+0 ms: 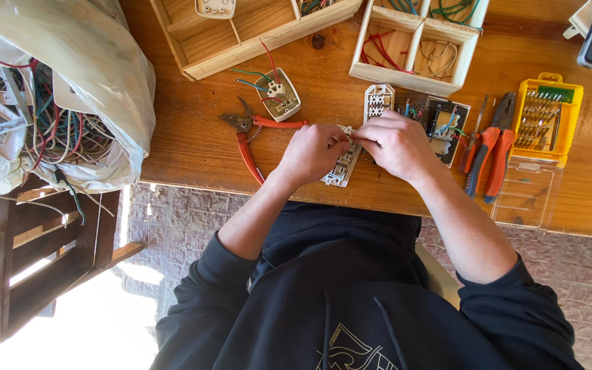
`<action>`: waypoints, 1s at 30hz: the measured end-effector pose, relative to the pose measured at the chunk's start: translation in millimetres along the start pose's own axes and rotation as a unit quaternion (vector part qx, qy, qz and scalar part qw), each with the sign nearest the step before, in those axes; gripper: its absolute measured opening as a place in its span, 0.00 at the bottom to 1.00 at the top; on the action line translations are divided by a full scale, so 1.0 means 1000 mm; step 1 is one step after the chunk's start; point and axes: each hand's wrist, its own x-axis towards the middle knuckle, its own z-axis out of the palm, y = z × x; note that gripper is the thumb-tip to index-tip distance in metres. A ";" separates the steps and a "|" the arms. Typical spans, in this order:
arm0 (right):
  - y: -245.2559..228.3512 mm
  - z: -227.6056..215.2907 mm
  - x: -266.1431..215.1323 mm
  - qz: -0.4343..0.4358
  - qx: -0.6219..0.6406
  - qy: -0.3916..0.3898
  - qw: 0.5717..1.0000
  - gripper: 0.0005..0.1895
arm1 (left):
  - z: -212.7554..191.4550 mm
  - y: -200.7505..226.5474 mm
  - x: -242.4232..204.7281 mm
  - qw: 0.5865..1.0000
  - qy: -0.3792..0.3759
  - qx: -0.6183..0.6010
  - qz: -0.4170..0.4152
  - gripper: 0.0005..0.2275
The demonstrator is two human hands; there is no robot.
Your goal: The person assembles electrical components on a wooden workbench. They use a screwdriver to tighten screws on small white plastic boxes and connect wires to terminals. The person handles multiple components, organizing them into wooden trays.
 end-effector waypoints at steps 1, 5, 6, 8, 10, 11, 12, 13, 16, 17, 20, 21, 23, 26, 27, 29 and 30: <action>-0.001 0.000 0.000 0.000 0.000 -0.001 1.000 0.03 | 0.000 -0.001 0.000 1.000 0.000 -0.001 -0.001 0.07; -0.002 0.001 -0.001 -0.006 -0.005 0.003 1.000 0.03 | 0.000 -0.003 -0.001 1.000 -0.002 0.003 0.007 0.07; -0.002 0.001 -0.001 -0.003 -0.002 0.000 1.000 0.04 | 0.000 -0.002 -0.002 1.000 -0.003 0.001 0.007 0.07; 0.000 0.007 -0.004 -0.014 -0.008 0.005 1.000 0.03 | 0.002 -0.004 -0.002 1.000 -0.005 0.002 0.003 0.08; 0.004 0.012 -0.006 -0.026 -0.015 0.011 0.999 0.03 | 0.005 -0.007 -0.003 1.000 -0.006 0.004 0.000 0.08; 0.006 0.014 -0.008 -0.035 -0.019 0.021 0.999 0.04 | 0.008 -0.009 -0.003 1.000 0.000 0.011 0.003 0.08; 0.008 0.016 -0.010 -0.044 -0.023 0.032 0.998 0.05 | 0.010 -0.012 -0.004 1.000 0.007 0.018 0.005 0.08; 0.008 0.017 -0.011 -0.043 -0.022 0.031 0.998 0.05 | 0.010 -0.010 -0.005 1.000 0.006 0.018 0.005 0.08; 0.011 0.023 -0.016 -0.025 0.021 0.034 0.999 0.05 | 0.010 -0.005 -0.010 0.999 0.021 0.043 0.017 0.08; 0.013 0.027 -0.021 -0.008 0.040 0.035 0.999 0.06 | 0.011 -0.004 -0.013 0.998 0.031 0.051 0.019 0.08; 0.011 0.035 -0.033 0.021 0.046 0.039 0.998 0.10 | 0.018 -0.005 -0.014 0.996 0.053 0.066 0.020 0.08; 0.008 0.037 -0.037 0.032 0.035 0.041 0.998 0.11 | 0.022 -0.007 -0.014 0.995 0.064 0.073 0.016 0.08; 0.006 0.045 -0.039 0.029 0.023 0.082 0.996 0.11 | 0.022 -0.007 -0.014 0.995 0.064 0.072 0.023 0.08; 0.006 0.052 -0.040 0.030 0.017 0.136 0.990 0.11 | 0.020 0.002 -0.018 0.993 0.068 0.086 0.039 0.09; 0.007 0.054 -0.041 0.034 0.024 0.146 0.988 0.10 | 0.018 0.006 -0.021 0.991 0.072 0.099 0.047 0.11; 0.007 0.055 -0.043 0.038 0.038 0.152 0.987 0.08 | 0.022 -0.001 -0.021 0.988 0.092 0.098 0.071 0.10; 0.008 0.056 -0.043 0.040 0.050 0.157 0.986 0.06 | 0.024 -0.004 -0.021 0.984 0.114 0.095 0.094 0.10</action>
